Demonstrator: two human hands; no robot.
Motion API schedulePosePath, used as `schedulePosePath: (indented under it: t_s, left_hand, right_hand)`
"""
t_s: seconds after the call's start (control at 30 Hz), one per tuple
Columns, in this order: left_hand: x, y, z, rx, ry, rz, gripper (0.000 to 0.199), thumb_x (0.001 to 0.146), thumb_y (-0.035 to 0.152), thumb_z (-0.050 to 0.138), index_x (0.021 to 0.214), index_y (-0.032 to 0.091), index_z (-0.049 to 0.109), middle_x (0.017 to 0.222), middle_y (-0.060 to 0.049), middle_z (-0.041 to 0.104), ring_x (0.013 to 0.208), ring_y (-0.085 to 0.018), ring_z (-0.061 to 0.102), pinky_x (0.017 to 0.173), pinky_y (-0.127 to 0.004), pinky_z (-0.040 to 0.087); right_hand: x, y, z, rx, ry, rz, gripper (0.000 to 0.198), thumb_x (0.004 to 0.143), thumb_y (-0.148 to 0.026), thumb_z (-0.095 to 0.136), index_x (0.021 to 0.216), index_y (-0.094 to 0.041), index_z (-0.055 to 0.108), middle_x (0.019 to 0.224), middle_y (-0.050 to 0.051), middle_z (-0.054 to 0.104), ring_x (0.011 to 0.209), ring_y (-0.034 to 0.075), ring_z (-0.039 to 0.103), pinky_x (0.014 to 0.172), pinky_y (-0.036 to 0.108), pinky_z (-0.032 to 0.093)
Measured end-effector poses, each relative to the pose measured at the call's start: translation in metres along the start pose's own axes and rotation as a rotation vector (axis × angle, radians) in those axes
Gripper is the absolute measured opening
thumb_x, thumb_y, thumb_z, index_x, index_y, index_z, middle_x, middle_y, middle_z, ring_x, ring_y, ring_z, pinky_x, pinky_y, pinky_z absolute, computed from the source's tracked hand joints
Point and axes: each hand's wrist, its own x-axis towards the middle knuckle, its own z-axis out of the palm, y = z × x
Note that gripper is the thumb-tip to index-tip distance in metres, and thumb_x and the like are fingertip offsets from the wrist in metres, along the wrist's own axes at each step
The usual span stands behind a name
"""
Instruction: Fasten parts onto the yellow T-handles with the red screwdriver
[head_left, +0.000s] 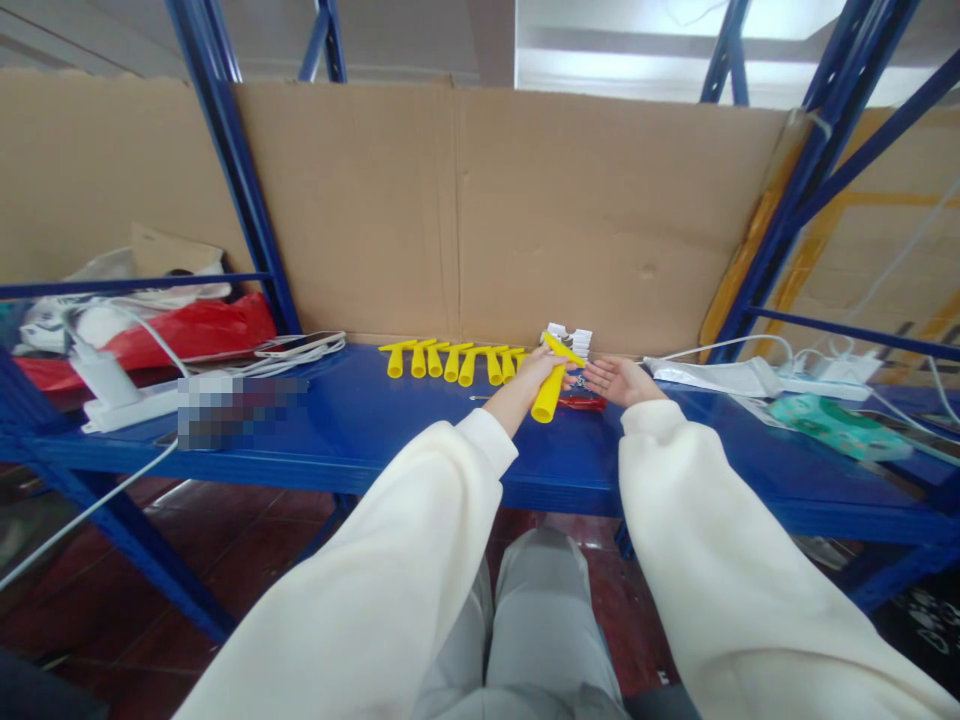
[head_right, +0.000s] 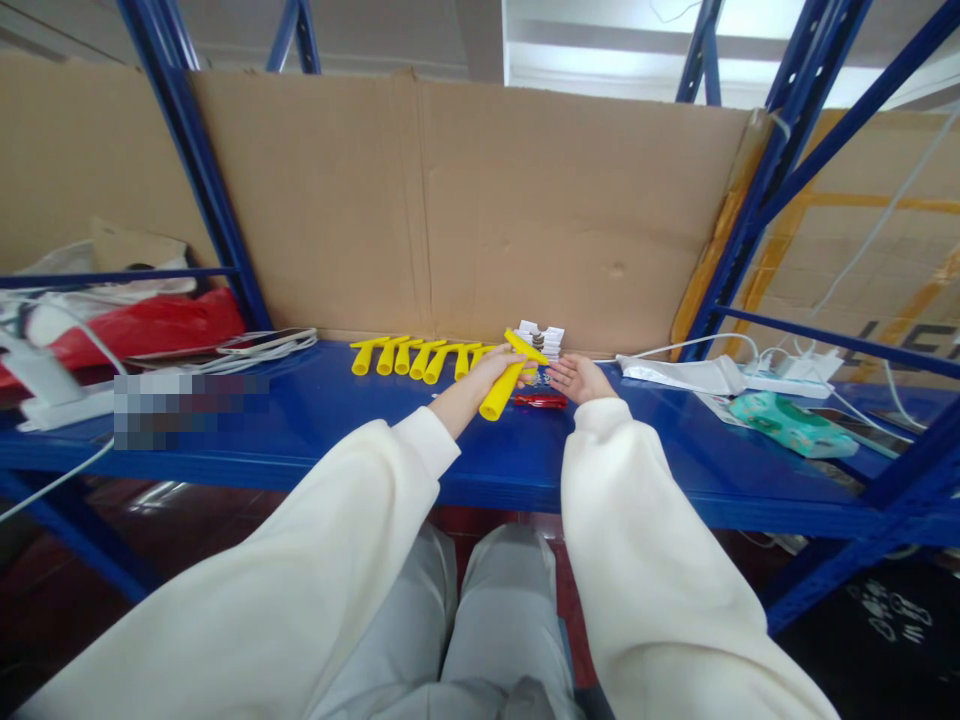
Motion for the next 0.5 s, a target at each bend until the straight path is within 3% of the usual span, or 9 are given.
schedulePosePath:
  t_s: [0.13, 0.2, 0.3, 0.4, 0.5]
  left_hand:
    - [-0.009, 0.011, -0.028, 0.265, 0.084, 0.198, 0.062, 0.084, 0.013, 0.070, 0.144, 0.022, 0.057, 0.119, -0.010, 0.075, 0.074, -0.018, 0.075, 0.068, -0.030, 0.063]
    - [-0.013, 0.013, -0.045, 0.410, 0.105, 0.329, 0.063, 0.084, 0.009, 0.067, 0.144, 0.026, 0.060, 0.132, -0.007, 0.071, 0.097, -0.022, 0.076, 0.085, -0.034, 0.063]
    - [-0.017, 0.009, -0.069, 0.634, 0.148, 0.513, 0.060, 0.080, 0.001, 0.063, 0.133, 0.030, 0.070, 0.139, -0.001, 0.068, 0.132, -0.024, 0.061, 0.110, -0.036, 0.049]
    - [-0.021, -0.001, -0.084, 0.777, 0.179, 0.545, 0.060, 0.080, 0.000, 0.061, 0.131, 0.031, 0.072, 0.134, -0.002, 0.071, 0.136, -0.025, 0.058, 0.116, -0.038, 0.043]
    - [-0.027, -0.006, -0.088, 0.819, 0.171, 0.538, 0.060, 0.082, 0.001, 0.060, 0.134, 0.031, 0.070, 0.134, -0.002, 0.071, 0.136, -0.024, 0.057, 0.117, -0.038, 0.041]
  right_hand:
    - [-0.001, 0.000, 0.001, -0.053, -0.028, -0.010, 0.012, 0.089, -0.012, 0.051, 0.086, -0.021, 0.059, 0.091, 0.008, 0.071, 0.086, 0.017, 0.070, 0.081, 0.032, 0.059]
    - [-0.001, 0.000, 0.003, -0.093, -0.010, -0.015, 0.012, 0.088, -0.012, 0.052, 0.085, -0.020, 0.060, 0.089, 0.007, 0.072, 0.083, 0.016, 0.070, 0.077, 0.029, 0.058]
    - [-0.003, 0.001, 0.007, -0.220, 0.032, -0.043, 0.011, 0.089, -0.012, 0.057, 0.081, -0.018, 0.063, 0.079, 0.006, 0.072, 0.069, 0.013, 0.067, 0.063, 0.023, 0.055]
    - [-0.005, 0.006, 0.010, -0.384, 0.031, -0.105, 0.013, 0.087, -0.011, 0.063, 0.076, -0.016, 0.065, 0.067, 0.004, 0.069, 0.059, 0.012, 0.064, 0.056, 0.021, 0.052]
    - [-0.003, 0.012, 0.011, -0.518, -0.027, -0.160, 0.020, 0.085, -0.007, 0.066, 0.067, -0.015, 0.065, 0.060, 0.005, 0.068, 0.061, 0.014, 0.066, 0.063, 0.023, 0.056]
